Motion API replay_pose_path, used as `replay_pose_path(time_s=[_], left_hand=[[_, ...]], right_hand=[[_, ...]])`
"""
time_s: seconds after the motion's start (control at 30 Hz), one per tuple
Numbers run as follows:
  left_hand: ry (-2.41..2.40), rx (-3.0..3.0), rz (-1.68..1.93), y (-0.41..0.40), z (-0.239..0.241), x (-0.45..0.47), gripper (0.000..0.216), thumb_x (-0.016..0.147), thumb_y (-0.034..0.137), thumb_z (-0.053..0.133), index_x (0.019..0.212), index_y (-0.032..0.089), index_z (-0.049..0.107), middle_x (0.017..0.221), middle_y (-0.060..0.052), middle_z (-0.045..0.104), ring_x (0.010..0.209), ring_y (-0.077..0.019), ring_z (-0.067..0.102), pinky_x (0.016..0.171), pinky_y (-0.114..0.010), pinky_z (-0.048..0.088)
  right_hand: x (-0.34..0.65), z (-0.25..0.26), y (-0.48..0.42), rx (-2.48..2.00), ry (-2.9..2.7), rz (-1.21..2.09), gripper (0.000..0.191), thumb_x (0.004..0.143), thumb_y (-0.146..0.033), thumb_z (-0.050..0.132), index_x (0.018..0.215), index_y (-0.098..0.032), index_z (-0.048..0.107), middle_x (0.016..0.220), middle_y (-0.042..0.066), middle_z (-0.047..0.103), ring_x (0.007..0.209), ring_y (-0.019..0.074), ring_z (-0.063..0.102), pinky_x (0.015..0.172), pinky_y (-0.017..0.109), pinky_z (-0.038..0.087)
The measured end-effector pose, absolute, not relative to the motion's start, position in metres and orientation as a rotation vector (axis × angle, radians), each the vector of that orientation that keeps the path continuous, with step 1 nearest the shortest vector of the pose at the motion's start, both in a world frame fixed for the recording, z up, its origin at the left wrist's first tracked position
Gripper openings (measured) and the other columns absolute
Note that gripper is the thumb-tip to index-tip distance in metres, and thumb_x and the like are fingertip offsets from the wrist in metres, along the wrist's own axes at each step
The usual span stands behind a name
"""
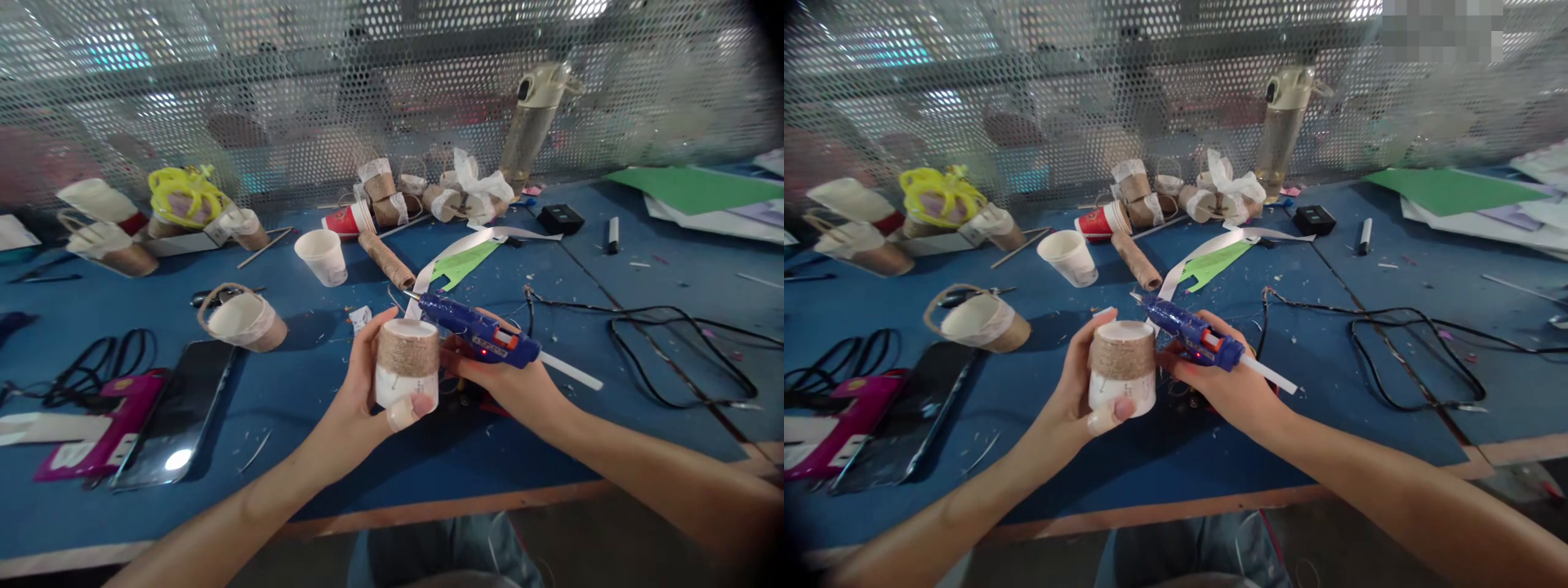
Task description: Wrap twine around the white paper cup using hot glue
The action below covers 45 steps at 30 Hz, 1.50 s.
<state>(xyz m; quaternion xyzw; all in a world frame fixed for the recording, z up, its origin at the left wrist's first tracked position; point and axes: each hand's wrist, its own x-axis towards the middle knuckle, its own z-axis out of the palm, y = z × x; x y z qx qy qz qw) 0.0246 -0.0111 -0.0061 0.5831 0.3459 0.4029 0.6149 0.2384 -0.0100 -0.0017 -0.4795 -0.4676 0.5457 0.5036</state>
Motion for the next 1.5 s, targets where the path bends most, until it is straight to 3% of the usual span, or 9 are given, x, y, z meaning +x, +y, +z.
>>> replay_pose_path(time_s=[0.07, 0.17, 0.27, 0.47, 0.6, 0.73, 0.87, 1.17, 1.5], left_hand=[[0.834, 1.266, 0.958, -0.010, -0.004, 0.024, 0.080, 0.084, 0.029, 0.084, 0.150, 0.044, 0.042, 0.155, -0.002, 0.050, 0.141, -0.0300, 0.051, 0.114, -0.041, 0.046], [0.772, 0.991, 0.981, -0.007, 0.003, 0.022, 0.075, 0.082, 0.028, 0.083, 0.147, 0.039, 0.047, 0.142, -0.003, 0.063, 0.128, -0.0283, 0.063, 0.102, -0.038, 0.054], [0.581, 0.731, 0.911, -0.006, 0.011, 0.020, 0.069, 0.082, 0.030, 0.079, 0.145, 0.036, 0.051, 0.127, -0.004, 0.072, 0.101, -0.0288, 0.076, 0.086, -0.041, 0.060], [0.443, 0.639, 0.877, -0.003, 0.012, 0.018, 0.043, 0.088, 0.044, 0.072, 0.120, 0.015, 0.071, 0.101, -0.012, 0.078, 0.090, -0.0284, 0.077, 0.082, -0.039, 0.061], [0.596, 0.684, 0.944, -0.003, 0.009, 0.020, 0.049, 0.077, 0.034, 0.084, 0.122, 0.019, 0.071, 0.107, -0.009, 0.078, 0.090, -0.0254, 0.075, 0.083, -0.037, 0.059], [0.692, 0.717, 1.003, -0.004, 0.011, 0.021, 0.063, 0.073, 0.028, 0.084, 0.133, 0.024, 0.067, 0.122, -0.008, 0.075, 0.101, -0.0262, 0.072, 0.091, -0.037, 0.056], [0.711, 0.775, 1.023, -0.004, 0.015, 0.017, 0.067, 0.076, 0.031, 0.080, 0.140, 0.027, 0.063, 0.129, -0.007, 0.073, 0.108, -0.0289, 0.071, 0.097, -0.041, 0.055], [0.686, 0.890, 1.104, -0.005, 0.016, 0.011, 0.071, 0.082, 0.030, 0.076, 0.149, 0.032, 0.054, 0.135, -0.006, 0.071, 0.112, -0.0282, 0.071, 0.097, -0.040, 0.057], [0.721, 1.052, 1.174, -0.007, 0.011, 0.010, 0.067, 0.086, 0.032, 0.076, 0.149, 0.037, 0.053, 0.140, -0.006, 0.066, 0.113, -0.0301, 0.069, 0.099, -0.046, 0.056]], right_hand=[[0.238, 0.001, -0.010, -1.163, -1.151, 1.284, 0.025, 0.072, -0.019, 0.090, 0.085, -0.024, 0.069, 0.080, -0.004, 0.077, 0.073, 0.0150, 0.071, 0.071, 0.028, 0.059], [0.239, 0.005, -0.009, -1.155, -1.159, 1.273, 0.021, 0.076, -0.024, 0.088, 0.087, -0.025, 0.071, 0.086, -0.003, 0.081, 0.086, 0.0189, 0.077, 0.086, 0.033, 0.062], [0.241, 0.010, -0.008, -1.187, -1.177, 1.251, 0.019, 0.077, -0.025, 0.088, 0.087, -0.025, 0.072, 0.088, -0.003, 0.082, 0.089, 0.0202, 0.078, 0.089, 0.035, 0.063], [0.245, 0.017, -0.010, -1.246, -1.302, 1.254, 0.014, 0.081, -0.033, 0.085, 0.087, -0.026, 0.074, 0.092, -0.001, 0.080, 0.092, 0.0213, 0.076, 0.093, 0.039, 0.060], [0.246, 0.015, -0.012, -1.229, -1.361, 1.262, 0.016, 0.080, -0.034, 0.086, 0.083, -0.025, 0.073, 0.086, -0.002, 0.076, 0.083, 0.0190, 0.072, 0.084, 0.036, 0.059], [0.253, 0.012, -0.016, -1.179, -1.398, 1.253, 0.018, 0.085, -0.038, 0.084, 0.083, -0.026, 0.071, 0.087, -0.001, 0.074, 0.081, 0.0185, 0.070, 0.077, 0.034, 0.058], [0.258, 0.013, -0.021, -1.121, -1.473, 1.133, 0.015, 0.088, -0.035, 0.080, 0.084, -0.026, 0.068, 0.089, 0.002, 0.074, 0.086, 0.0226, 0.070, 0.073, 0.035, 0.055], [0.260, 0.013, -0.022, -1.017, -1.679, 0.961, 0.024, 0.092, -0.023, 0.070, 0.073, -0.026, 0.055, 0.070, 0.000, 0.061, 0.063, 0.0183, 0.058, 0.063, 0.036, 0.046], [0.265, 0.006, -0.026, -0.955, -1.792, 0.951, 0.023, 0.084, -0.014, 0.065, 0.074, -0.026, 0.049, 0.072, -0.001, 0.059, 0.063, 0.0172, 0.056, 0.059, 0.034, 0.042]])
